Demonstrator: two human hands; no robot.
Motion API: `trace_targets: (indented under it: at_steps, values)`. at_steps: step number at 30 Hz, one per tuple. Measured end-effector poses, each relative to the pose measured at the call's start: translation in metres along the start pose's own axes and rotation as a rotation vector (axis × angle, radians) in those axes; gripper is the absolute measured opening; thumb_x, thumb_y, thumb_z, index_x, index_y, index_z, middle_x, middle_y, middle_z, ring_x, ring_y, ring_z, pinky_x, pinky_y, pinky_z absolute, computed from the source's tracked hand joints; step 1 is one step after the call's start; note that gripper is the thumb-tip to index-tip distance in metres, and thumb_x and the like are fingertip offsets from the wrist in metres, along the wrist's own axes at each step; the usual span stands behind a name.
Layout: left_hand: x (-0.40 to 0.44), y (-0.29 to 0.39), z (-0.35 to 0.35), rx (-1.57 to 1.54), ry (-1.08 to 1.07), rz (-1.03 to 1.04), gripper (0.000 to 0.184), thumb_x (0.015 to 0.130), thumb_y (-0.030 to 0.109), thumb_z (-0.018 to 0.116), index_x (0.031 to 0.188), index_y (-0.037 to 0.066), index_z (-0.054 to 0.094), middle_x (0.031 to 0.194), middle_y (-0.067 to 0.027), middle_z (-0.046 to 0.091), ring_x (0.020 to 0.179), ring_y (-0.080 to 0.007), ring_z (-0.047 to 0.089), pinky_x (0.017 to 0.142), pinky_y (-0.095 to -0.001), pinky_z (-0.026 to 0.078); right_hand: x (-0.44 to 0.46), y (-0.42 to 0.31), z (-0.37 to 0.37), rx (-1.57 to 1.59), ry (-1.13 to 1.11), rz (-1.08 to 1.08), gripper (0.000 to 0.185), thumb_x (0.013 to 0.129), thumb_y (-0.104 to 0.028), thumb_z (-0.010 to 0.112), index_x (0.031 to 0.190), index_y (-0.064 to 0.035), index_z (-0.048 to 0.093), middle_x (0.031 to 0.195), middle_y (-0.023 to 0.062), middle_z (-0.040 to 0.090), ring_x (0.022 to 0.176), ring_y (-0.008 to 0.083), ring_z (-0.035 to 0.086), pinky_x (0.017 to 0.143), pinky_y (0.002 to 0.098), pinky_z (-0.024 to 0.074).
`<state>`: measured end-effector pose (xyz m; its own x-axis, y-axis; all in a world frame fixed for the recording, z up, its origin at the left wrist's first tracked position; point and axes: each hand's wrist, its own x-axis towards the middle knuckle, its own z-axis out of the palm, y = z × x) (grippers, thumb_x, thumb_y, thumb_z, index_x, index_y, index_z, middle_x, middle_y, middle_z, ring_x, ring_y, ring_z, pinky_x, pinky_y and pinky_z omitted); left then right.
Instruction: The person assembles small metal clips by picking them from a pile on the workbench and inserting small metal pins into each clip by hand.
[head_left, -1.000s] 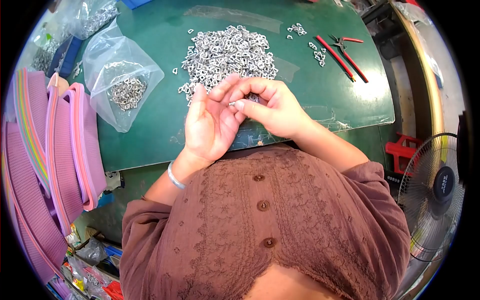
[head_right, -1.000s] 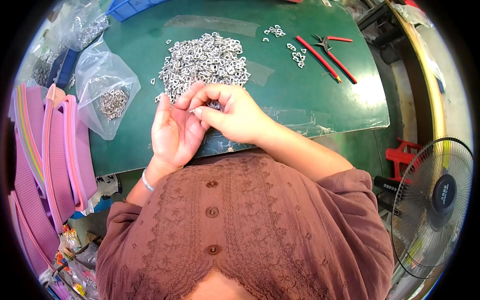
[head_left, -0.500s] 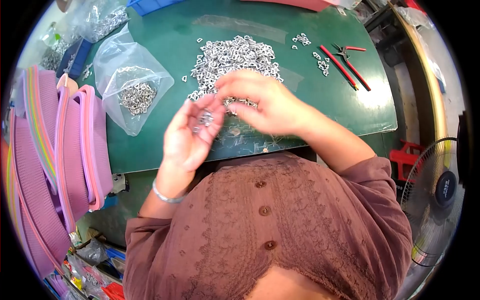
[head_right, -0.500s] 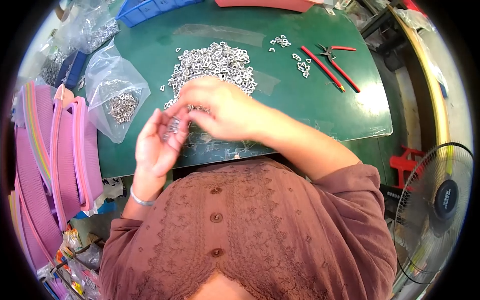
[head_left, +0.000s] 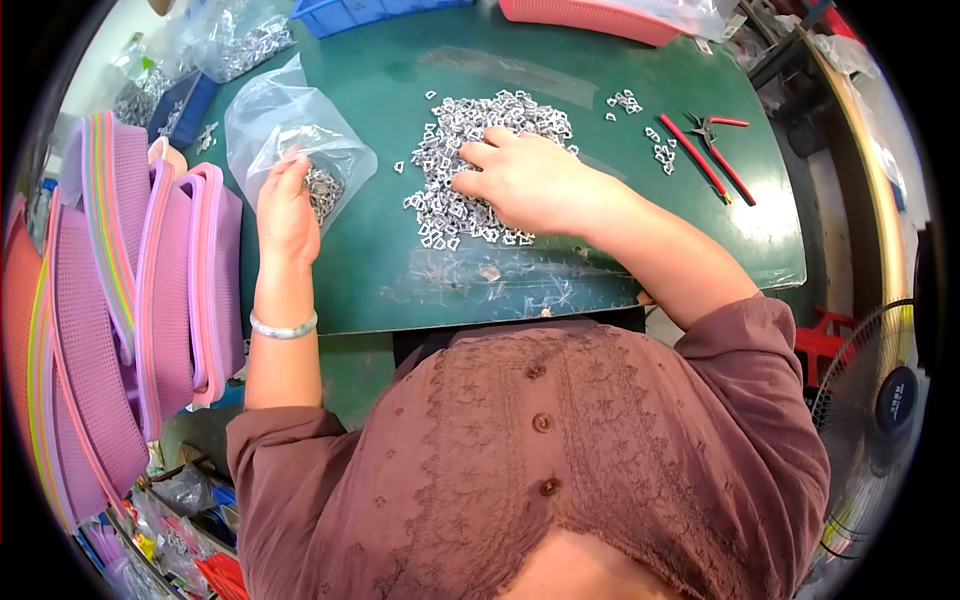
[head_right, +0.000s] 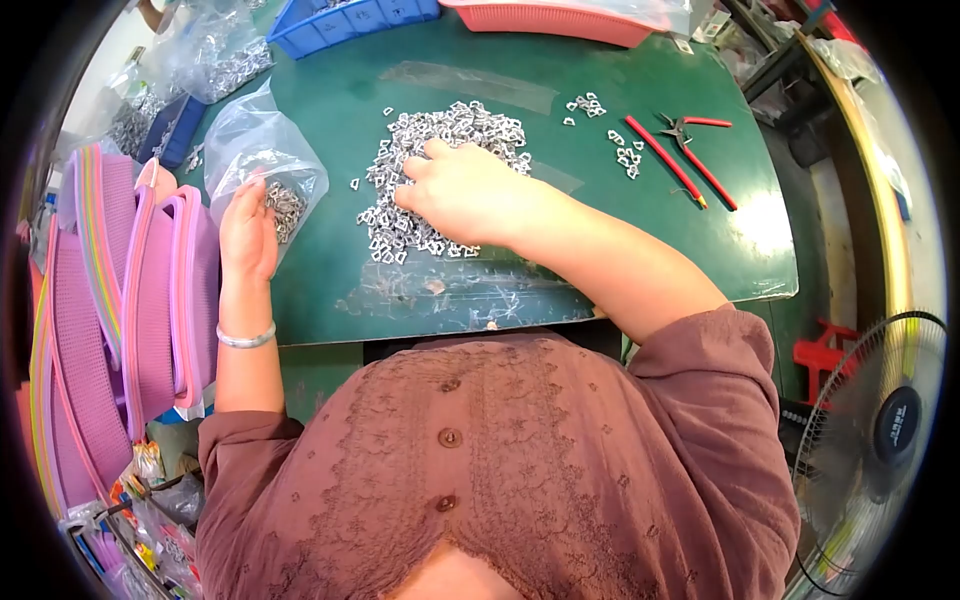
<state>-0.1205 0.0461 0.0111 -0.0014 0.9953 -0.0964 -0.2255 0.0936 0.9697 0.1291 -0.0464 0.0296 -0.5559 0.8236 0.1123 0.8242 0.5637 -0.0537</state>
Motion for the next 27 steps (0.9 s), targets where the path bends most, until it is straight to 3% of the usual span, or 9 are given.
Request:
trace_targets:
  at_steps: [2, 5, 9, 11, 15, 20, 27]
  values:
    - [0.000, 0.002, 0.001, 0.146, -0.034, 0.015, 0.039, 0.087, 0.010, 0.053, 0.122, -0.006, 0.046, 0.122, -0.0123, 0.049, 0.114, -0.0177, 0.044, 0.098, -0.0297, 0.032, 0.001, 0.000, -0.002, 0.027, -0.005, 0.007, 0.021, 0.074, -0.007, 0.056, 0.094, -0.0092, 0.064, 0.094, 0.0072, 0.056, 0.094, 0.0254, 0.052, 0.076, 0.0354, 0.0493]
    - [-0.011, -0.004, -0.002, 0.272, -0.119, 0.072, 0.036, 0.086, 0.011, 0.055, 0.119, -0.005, 0.050, 0.115, -0.0097, 0.054, 0.108, -0.0166, 0.048, 0.095, -0.0288, 0.035, 0.001, 0.001, -0.005, 0.063, -0.004, 0.018, 0.023, 0.072, -0.005, 0.058, 0.093, -0.0091, 0.064, 0.093, 0.0080, 0.056, 0.092, 0.0268, 0.052, 0.075, 0.0354, 0.0497]
    - [-0.031, -0.016, -0.002, 0.422, -0.158, 0.166, 0.028, 0.084, 0.011, 0.059, 0.109, -0.002, 0.058, 0.102, -0.0057, 0.057, 0.090, -0.0114, 0.053, 0.082, -0.0249, 0.042, 0.000, 0.003, -0.005, 0.087, 0.015, 0.036, 0.024, 0.070, -0.003, 0.059, 0.093, -0.0091, 0.065, 0.093, 0.0090, 0.056, 0.090, 0.0283, 0.052, 0.075, 0.0358, 0.0495]
    - [-0.047, -0.011, 0.006, 0.376, -0.145, 0.104, 0.023, 0.084, 0.012, 0.059, 0.104, 0.000, 0.061, 0.090, -0.0013, 0.060, 0.079, -0.0068, 0.052, 0.072, -0.0209, 0.042, 0.001, 0.004, -0.003, 0.087, 0.015, 0.051, 0.024, 0.069, -0.004, 0.060, 0.092, -0.0092, 0.063, 0.091, 0.0087, 0.055, 0.088, 0.0278, 0.051, 0.074, 0.0354, 0.0489]
    - [-0.065, -0.014, 0.015, 0.174, -0.307, -0.079, 0.018, 0.086, 0.013, 0.057, 0.099, 0.001, 0.062, 0.089, -0.0036, 0.062, 0.078, -0.0098, 0.057, 0.068, -0.0240, 0.045, 0.000, 0.006, -0.002, 0.094, -0.006, 0.068, 0.023, 0.067, -0.004, 0.060, 0.090, -0.0090, 0.060, 0.088, 0.0086, 0.053, 0.085, 0.0276, 0.051, 0.072, 0.0355, 0.0471]
    - [-0.070, -0.016, 0.036, -0.154, -0.452, -0.355, 0.027, 0.091, 0.020, 0.050, 0.104, -0.003, 0.057, 0.096, -0.0116, 0.061, 0.084, -0.0192, 0.060, 0.074, -0.0302, 0.050, -0.004, 0.018, -0.003, 0.255, 0.094, 0.083, 0.023, 0.066, 0.002, 0.056, 0.087, -0.0054, 0.060, 0.086, 0.0118, 0.054, 0.083, 0.0315, 0.055, 0.071, 0.0387, 0.0468]
    - [-0.060, -0.014, 0.073, -0.419, -0.470, -0.518, 0.039, 0.094, 0.027, 0.042, 0.111, -0.007, 0.048, 0.110, -0.0199, 0.053, 0.100, -0.0289, 0.055, 0.092, -0.0395, 0.046, -0.004, 0.028, -0.014, 0.443, 0.287, 0.116, 0.018, 0.065, 0.005, 0.054, 0.081, -0.0018, 0.061, 0.078, 0.0134, 0.057, 0.076, 0.0331, 0.056, 0.066, 0.0389, 0.0464]
